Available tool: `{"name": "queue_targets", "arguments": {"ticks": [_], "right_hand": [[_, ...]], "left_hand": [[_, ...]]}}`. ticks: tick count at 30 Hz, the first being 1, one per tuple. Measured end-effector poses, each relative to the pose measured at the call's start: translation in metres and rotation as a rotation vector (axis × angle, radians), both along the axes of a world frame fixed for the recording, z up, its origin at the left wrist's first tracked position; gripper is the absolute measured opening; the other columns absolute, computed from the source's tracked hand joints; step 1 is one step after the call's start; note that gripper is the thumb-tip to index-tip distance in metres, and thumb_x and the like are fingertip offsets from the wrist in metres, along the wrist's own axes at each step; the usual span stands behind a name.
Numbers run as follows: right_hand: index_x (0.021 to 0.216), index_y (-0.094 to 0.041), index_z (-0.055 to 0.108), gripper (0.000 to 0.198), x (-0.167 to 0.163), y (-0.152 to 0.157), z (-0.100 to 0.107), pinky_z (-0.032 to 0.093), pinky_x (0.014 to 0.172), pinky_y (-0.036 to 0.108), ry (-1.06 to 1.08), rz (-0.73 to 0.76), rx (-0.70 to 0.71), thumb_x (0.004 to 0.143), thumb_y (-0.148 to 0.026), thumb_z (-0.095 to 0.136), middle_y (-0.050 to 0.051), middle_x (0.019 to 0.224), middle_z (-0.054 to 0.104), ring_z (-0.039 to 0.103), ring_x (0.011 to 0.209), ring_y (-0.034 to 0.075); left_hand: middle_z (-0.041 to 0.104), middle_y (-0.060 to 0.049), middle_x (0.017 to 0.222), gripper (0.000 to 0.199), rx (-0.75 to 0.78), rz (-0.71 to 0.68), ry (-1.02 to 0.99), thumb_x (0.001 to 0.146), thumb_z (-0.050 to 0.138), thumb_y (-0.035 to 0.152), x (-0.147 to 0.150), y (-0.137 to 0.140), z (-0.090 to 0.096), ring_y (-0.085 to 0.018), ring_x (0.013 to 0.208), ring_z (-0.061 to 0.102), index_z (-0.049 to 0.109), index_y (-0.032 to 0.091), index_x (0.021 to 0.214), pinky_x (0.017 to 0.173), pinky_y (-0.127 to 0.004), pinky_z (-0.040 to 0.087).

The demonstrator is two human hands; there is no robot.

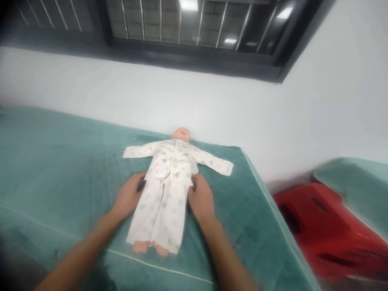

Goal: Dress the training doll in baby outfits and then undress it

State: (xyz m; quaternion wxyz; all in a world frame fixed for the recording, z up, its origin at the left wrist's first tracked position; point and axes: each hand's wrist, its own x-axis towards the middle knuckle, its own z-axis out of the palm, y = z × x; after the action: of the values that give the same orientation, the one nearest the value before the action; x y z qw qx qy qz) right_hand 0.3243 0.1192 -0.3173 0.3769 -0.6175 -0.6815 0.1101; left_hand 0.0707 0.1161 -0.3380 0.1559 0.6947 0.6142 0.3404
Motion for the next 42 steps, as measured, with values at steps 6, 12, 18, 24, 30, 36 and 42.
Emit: {"name": "queue_targets", "arguments": {"ticks": [6,12,18,24,30,36,42], "right_hand": [[0.098,-0.023,0.054,0.014,0.0,-0.029,0.011,0.046,0.071,0.033,-0.156,0.062,0.054,0.087,-0.022,0.046,0.004,0.087,0.061,0.058,0.079,0.021],[0.099,-0.023,0.055,0.015,-0.001,-0.034,0.0,0.048,0.076,0.038,-0.295,0.101,-0.001,0.091,-0.019,0.043,0.008,0.101,0.058,0.057,0.095,0.026],[0.106,-0.023,0.051,0.025,-0.009,-0.026,0.005,0.047,0.09,0.041,-0.152,0.123,0.126,0.086,-0.01,0.044,0.009,0.115,0.054,0.053,0.108,0.026],[0.105,-0.022,0.049,0.029,-0.008,-0.016,-0.007,0.046,0.087,0.039,-0.011,0.137,0.095,0.081,-0.006,0.043,0.006,0.105,0.052,0.052,0.098,0.022],[0.102,-0.022,0.049,0.026,-0.006,-0.014,-0.013,0.045,0.083,0.037,0.029,0.124,0.085,0.081,-0.007,0.045,0.004,0.099,0.052,0.051,0.094,0.021],[0.104,-0.021,0.051,0.025,-0.005,-0.015,-0.015,0.045,0.085,0.037,0.067,0.132,0.174,0.083,-0.008,0.046,0.005,0.102,0.053,0.051,0.097,0.022],[0.104,-0.02,0.056,0.02,-0.002,-0.018,-0.015,0.045,0.087,0.038,0.079,0.151,0.257,0.088,-0.012,0.048,0.006,0.103,0.056,0.053,0.099,0.022]], "left_hand": [[0.065,-0.006,0.109,0.029,-0.016,0.031,0.036,0.093,0.047,0.031,0.001,-0.001,0.001,-0.023,0.097,0.063,0.055,0.023,0.12,0.081,-0.033,0.047],[0.068,-0.005,0.103,0.02,-0.093,0.101,0.12,0.092,0.047,0.031,0.006,0.007,0.009,-0.024,0.09,0.064,0.057,0.023,0.108,0.072,-0.031,0.042],[0.063,-0.001,0.082,0.013,-0.062,0.086,0.076,0.091,0.044,0.03,0.004,0.016,0.009,-0.019,0.075,0.058,0.052,0.022,0.084,0.065,-0.027,0.036],[0.053,0.001,0.074,0.017,0.014,-0.029,0.051,0.088,0.045,0.026,-0.003,-0.009,0.001,-0.016,0.069,0.05,0.044,0.022,0.071,0.063,-0.025,0.033],[0.057,0.001,0.079,0.012,0.058,0.023,0.023,0.09,0.049,0.027,-0.002,-0.014,-0.003,-0.016,0.074,0.054,0.05,0.022,0.079,0.065,-0.027,0.038],[0.059,-0.007,0.111,0.018,0.368,-0.061,-0.194,0.092,0.051,0.024,0.001,-0.008,0.0,-0.02,0.104,0.056,0.058,0.021,0.108,0.087,-0.033,0.047],[0.061,-0.006,0.105,0.017,0.474,-0.194,0.006,0.094,0.054,0.022,0.023,0.0,0.022,-0.02,0.1,0.055,0.063,0.022,0.108,0.087,-0.035,0.046]]}}
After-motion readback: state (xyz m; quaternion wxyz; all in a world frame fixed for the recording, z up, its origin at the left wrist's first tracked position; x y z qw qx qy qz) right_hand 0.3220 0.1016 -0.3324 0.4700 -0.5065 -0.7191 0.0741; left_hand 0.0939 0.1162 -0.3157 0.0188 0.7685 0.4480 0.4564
